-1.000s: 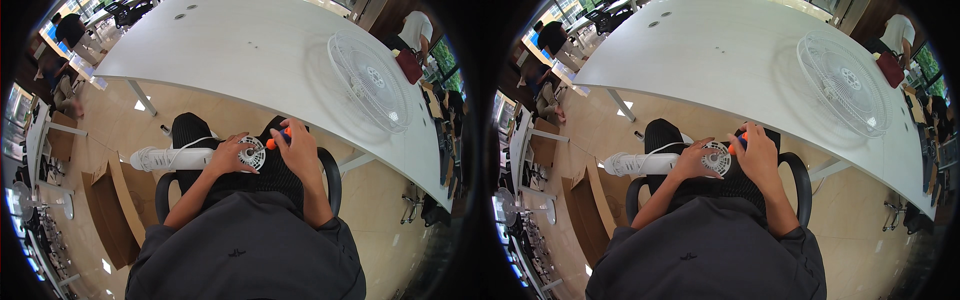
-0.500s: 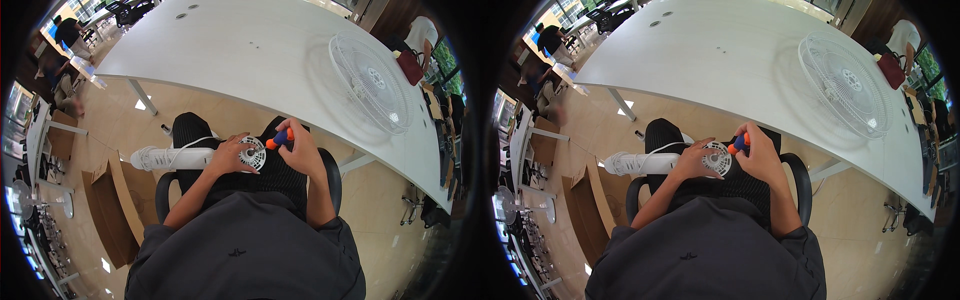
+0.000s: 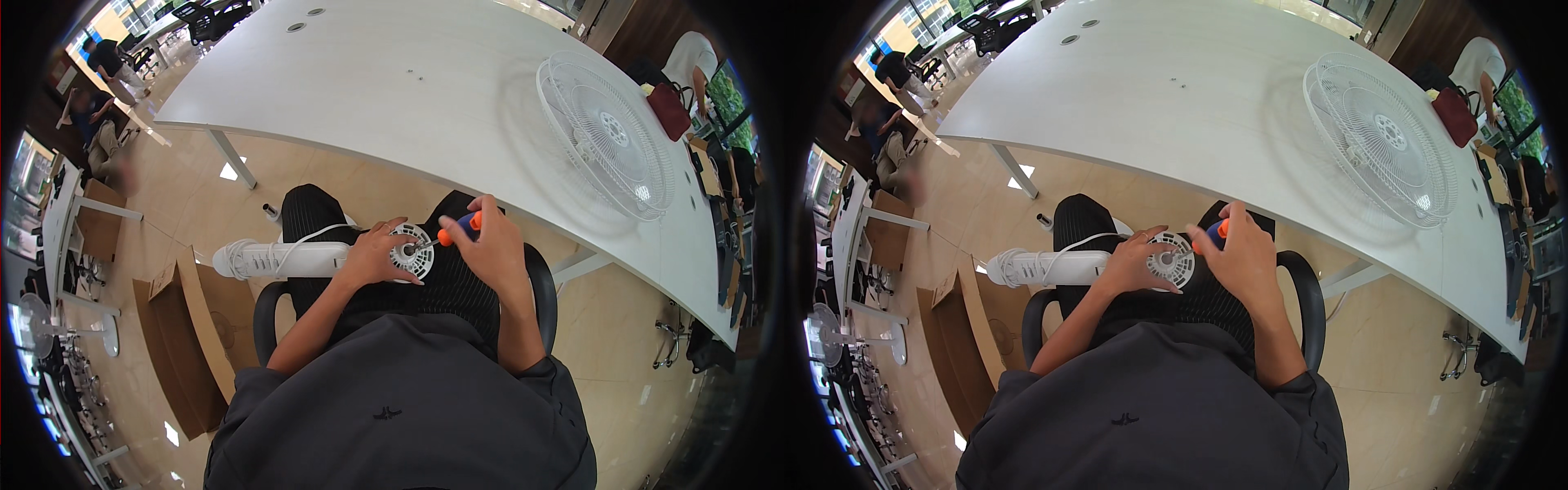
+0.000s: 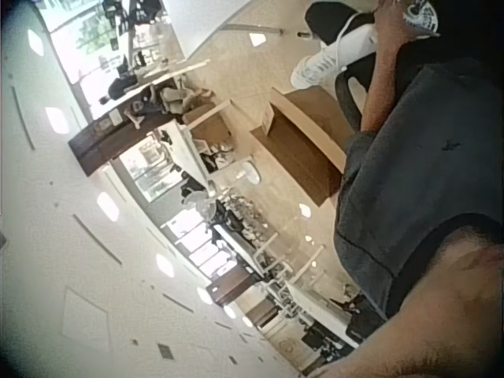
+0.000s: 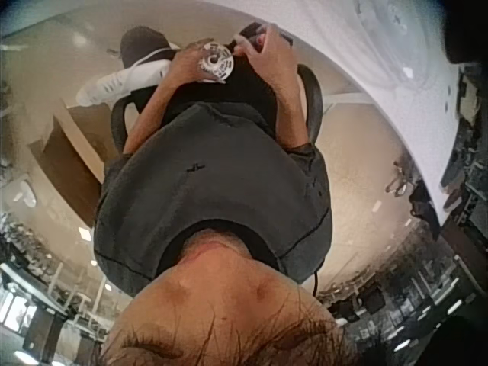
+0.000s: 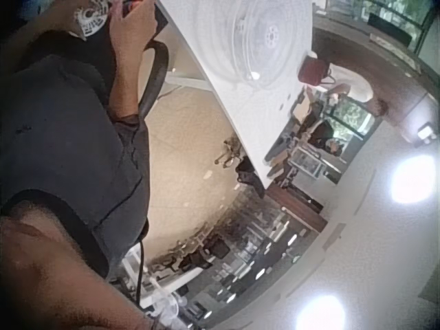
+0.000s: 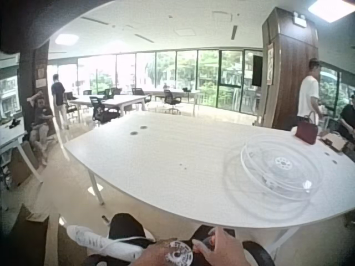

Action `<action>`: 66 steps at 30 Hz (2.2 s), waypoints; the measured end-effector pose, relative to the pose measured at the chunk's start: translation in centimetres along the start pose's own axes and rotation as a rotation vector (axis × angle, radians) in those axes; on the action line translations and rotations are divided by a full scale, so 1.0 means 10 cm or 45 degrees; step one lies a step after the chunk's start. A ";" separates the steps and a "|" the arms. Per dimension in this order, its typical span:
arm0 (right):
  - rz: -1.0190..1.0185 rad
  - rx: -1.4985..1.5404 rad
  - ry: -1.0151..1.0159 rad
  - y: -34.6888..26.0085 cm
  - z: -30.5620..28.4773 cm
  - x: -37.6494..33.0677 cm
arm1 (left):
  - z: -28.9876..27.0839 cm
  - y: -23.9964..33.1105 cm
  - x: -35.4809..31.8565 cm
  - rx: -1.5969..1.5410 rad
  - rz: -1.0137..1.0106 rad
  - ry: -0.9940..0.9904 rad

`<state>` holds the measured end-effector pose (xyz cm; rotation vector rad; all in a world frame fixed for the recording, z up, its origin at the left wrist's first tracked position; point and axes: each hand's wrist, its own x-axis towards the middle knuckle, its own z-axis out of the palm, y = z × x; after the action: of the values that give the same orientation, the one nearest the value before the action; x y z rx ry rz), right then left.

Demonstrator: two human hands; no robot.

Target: Disassemble the back housing of a floor fan motor using a screwdriver.

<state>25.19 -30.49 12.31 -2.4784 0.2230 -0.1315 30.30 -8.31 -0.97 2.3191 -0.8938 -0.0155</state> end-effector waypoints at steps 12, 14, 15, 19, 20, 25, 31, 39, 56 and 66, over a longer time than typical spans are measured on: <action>-0.243 0.215 -0.080 0.17 0.05 0.06 | 0.00 0.01 0.00 0.007 -0.015 -0.015; -0.413 0.371 -0.127 0.23 0.06 0.10 | 0.00 0.00 0.00 -0.012 0.002 0.001; -0.580 0.525 -0.174 0.24 0.06 0.11 | 0.00 0.00 0.00 -0.013 0.002 0.000; -0.445 0.068 0.098 0.10 0.07 0.03 | 0.00 0.01 0.00 -0.005 -0.015 -0.008; -0.343 0.149 0.016 0.09 0.04 0.03 | 0.00 0.01 0.00 -0.002 -0.012 -0.012; -0.560 0.502 -0.143 0.17 0.07 0.07 | 0.00 0.00 -0.01 -0.020 -0.015 -0.014; -0.286 0.152 0.039 0.09 0.07 0.02 | 0.01 -0.01 -0.01 -0.012 -0.005 -0.006; -0.330 0.122 0.134 0.07 0.10 0.01 | 0.00 0.01 0.00 0.001 -0.033 -0.037; -0.286 0.263 0.004 0.09 0.01 0.02 | -0.06 0.03 0.01 -0.096 -0.061 -0.068; -0.265 0.360 0.068 0.08 -0.17 0.01 | -0.08 -0.06 0.03 -0.323 0.024 0.058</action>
<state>24.97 -32.16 13.13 -2.2123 -0.0314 -0.2965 31.03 -7.72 -0.63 2.0675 -0.8392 -0.0648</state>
